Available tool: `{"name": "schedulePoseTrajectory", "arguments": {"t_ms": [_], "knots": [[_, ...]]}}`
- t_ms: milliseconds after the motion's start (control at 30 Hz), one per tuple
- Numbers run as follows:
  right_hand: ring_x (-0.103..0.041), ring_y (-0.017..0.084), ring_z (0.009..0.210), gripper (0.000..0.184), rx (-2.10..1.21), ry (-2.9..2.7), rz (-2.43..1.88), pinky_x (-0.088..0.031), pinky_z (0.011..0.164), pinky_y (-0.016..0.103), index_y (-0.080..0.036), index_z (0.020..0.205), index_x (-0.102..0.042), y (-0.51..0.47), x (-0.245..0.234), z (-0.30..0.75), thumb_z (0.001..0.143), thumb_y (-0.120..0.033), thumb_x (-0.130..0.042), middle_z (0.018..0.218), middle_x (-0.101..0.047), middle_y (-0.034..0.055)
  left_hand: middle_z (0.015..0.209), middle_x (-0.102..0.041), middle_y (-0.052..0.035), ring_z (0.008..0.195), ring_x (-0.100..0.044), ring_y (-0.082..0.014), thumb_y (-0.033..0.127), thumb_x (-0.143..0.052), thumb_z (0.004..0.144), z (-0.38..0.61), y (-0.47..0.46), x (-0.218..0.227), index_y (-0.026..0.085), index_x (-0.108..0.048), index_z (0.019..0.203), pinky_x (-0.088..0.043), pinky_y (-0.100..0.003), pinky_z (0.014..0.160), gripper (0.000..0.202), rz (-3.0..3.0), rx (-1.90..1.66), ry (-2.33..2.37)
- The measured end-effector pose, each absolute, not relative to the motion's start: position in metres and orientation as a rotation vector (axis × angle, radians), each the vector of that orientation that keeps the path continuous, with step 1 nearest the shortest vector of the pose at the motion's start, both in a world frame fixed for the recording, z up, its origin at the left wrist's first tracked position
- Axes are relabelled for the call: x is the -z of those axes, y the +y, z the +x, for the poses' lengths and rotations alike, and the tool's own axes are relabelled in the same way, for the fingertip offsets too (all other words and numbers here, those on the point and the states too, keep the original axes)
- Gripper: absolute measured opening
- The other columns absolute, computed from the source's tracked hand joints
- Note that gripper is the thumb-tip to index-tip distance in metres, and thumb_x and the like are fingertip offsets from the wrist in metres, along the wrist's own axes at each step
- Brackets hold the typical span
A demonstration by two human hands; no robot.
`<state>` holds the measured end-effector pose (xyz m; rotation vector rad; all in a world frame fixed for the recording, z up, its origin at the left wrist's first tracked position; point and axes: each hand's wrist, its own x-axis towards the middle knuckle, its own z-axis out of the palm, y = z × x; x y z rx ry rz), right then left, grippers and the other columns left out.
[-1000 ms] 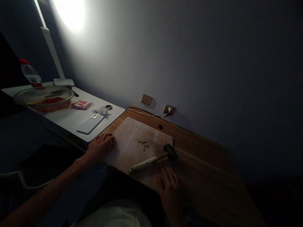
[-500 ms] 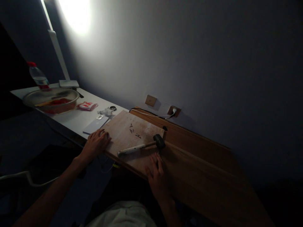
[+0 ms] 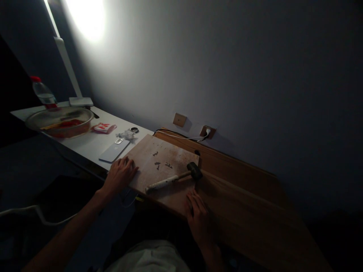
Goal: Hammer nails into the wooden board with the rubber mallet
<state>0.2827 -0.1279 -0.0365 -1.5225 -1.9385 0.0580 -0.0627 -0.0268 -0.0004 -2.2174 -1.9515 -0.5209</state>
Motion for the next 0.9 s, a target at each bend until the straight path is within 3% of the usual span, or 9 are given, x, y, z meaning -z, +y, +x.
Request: {"name": "schedulePoseTrajectory", "arguments": {"t_ms": [167,367,467,567,667,800,900], "knots": [[-0.069,0.024,0.108,0.039,0.026,-1.815,-1.543,-0.055,0.095,0.041,-0.017,0.108,-0.074,-0.145,0.047,0.325,0.104,-0.041,-0.043,0.111,-0.076,0.013,0.135,-0.057,-0.0184,0.12,-0.055,-0.0385,0.043,-0.049,0.098,-0.027,-0.058,-0.005,0.019,-0.063,0.12,-0.048,-0.053,0.093,0.036,-2.396,0.425,-1.837],[-0.069,0.026,0.084,0.05,0.223,-1.687,-1.684,-0.054,0.08,0.041,-0.018,0.09,-0.075,-0.174,0.051,0.397,0.101,-0.055,-0.043,0.091,-0.076,0.0144,0.139,-0.055,-0.0191,0.122,-0.054,-0.0395,0.047,-0.056,0.095,0.024,-0.079,-0.005,0.023,-0.061,0.126,-0.044,-0.058,0.095,0.04,-2.596,0.501,-1.701],[-0.067,0.026,0.08,0.056,0.212,-1.638,-1.772,-0.053,0.076,0.04,-0.019,0.086,-0.073,-0.188,0.049,0.423,0.099,-0.063,-0.041,0.084,-0.074,0.0138,0.139,-0.055,-0.0191,0.128,-0.049,-0.0384,0.052,-0.055,0.095,0.071,-0.091,-0.013,0.023,-0.06,0.128,-0.035,-0.062,0.103,0.044,-2.692,0.535,-1.49],[-0.067,0.027,0.081,0.057,0.165,-1.589,-1.82,-0.052,0.076,0.04,-0.021,0.087,-0.073,-0.197,0.046,0.433,0.097,-0.067,-0.039,0.085,-0.073,0.0137,0.131,-0.06,-0.0189,0.12,-0.054,-0.0336,0.054,-0.056,0.094,0.136,-0.103,-0.021,0.02,-0.053,0.135,-0.041,-0.052,0.101,0.054,-2.948,0.504,-1.183],[-0.067,0.027,0.085,0.055,0.128,-1.576,-1.822,-0.053,0.078,0.041,-0.022,0.091,-0.072,-0.199,0.044,0.431,0.097,-0.066,-0.039,0.089,-0.073,0.0133,0.117,-0.064,-0.019,0.109,-0.059,-0.0321,0.052,-0.06,0.092,0.196,-0.107,-0.021,0.017,-0.058,0.125,-0.049,-0.044,0.086,0.048,-3.107,0.444,-1.055],[-0.068,0.027,0.089,0.055,0.09,-1.526,-1.832,-0.054,0.08,0.041,-0.021,0.094,-0.072,-0.196,0.04,0.426,0.099,-0.063,-0.037,0.093,-0.073,0.0131,0.108,-0.066,-0.0167,0.098,-0.065,-0.0283,0.025,-0.053,0.096,0.236,-0.095,-0.013,0.017,-0.059,0.119,-0.052,-0.037,0.075,0.025,-3.202,0.282,-1.126],[-0.068,0.027,0.092,0.052,0.05,-1.472,-1.825,-0.054,0.083,0.041,-0.02,0.096,-0.072,-0.192,0.038,0.427,0.099,-0.061,-0.04,0.099,-0.074,0.0134,0.102,-0.068,-0.0141,0.087,-0.069,-0.0253,0.021,-0.053,0.095,0.234,-0.085,-0.011,0.017,-0.063,0.111,-0.051,-0.033,0.069,0.019,-3.28,0.206,-1.239]]}}
